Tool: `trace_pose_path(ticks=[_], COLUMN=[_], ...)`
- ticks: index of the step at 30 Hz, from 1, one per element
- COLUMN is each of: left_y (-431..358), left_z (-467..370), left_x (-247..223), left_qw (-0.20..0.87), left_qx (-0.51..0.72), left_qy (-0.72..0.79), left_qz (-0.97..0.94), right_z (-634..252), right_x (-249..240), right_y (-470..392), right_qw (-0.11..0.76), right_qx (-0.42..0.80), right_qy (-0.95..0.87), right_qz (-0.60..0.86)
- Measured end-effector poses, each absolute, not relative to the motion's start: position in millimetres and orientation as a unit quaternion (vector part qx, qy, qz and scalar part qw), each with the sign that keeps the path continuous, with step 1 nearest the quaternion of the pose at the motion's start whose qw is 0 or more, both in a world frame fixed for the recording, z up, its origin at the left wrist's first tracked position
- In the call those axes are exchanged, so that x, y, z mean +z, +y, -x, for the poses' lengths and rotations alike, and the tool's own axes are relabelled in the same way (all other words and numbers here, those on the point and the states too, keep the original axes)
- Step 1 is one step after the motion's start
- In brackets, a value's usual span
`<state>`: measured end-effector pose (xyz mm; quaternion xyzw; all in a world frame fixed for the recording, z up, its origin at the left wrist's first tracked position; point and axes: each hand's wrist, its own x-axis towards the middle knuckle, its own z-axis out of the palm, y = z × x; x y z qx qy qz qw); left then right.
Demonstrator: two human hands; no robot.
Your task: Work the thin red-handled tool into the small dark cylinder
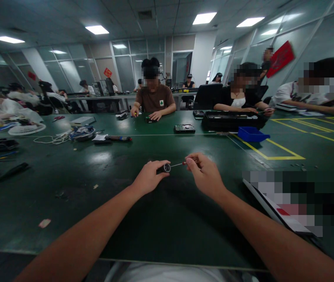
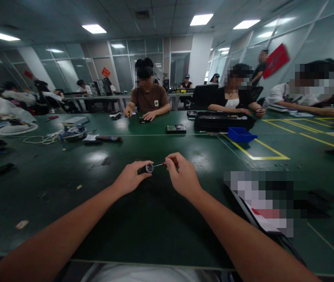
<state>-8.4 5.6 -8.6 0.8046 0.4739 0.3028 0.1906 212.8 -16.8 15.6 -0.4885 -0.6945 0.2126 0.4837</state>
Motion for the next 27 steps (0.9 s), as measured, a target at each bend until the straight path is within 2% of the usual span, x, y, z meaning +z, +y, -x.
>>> trace_pose_path(ticks=[9,18,27], left_y=[3.6,3.7,0.9], left_z=[6.6,8.1,4.3], left_x=[-8.0,-7.8,-2.0], left_qw=[0.179,0.172,0.180], left_qx=[0.279,0.279,0.273], left_qy=[0.477,0.482,0.486], left_qz=[-0.814,-0.813,-0.811], right_z=[-212.5,-210.7,-209.4], right_x=[17.1,11.7,13.7], right_y=[-15.9,-17.8,-18.6], right_qw=[0.432,0.468,0.489], right_qx=[0.181,0.237,0.229], right_qy=[-0.707,-0.704,-0.677], right_qz=[0.530,0.478,0.500])
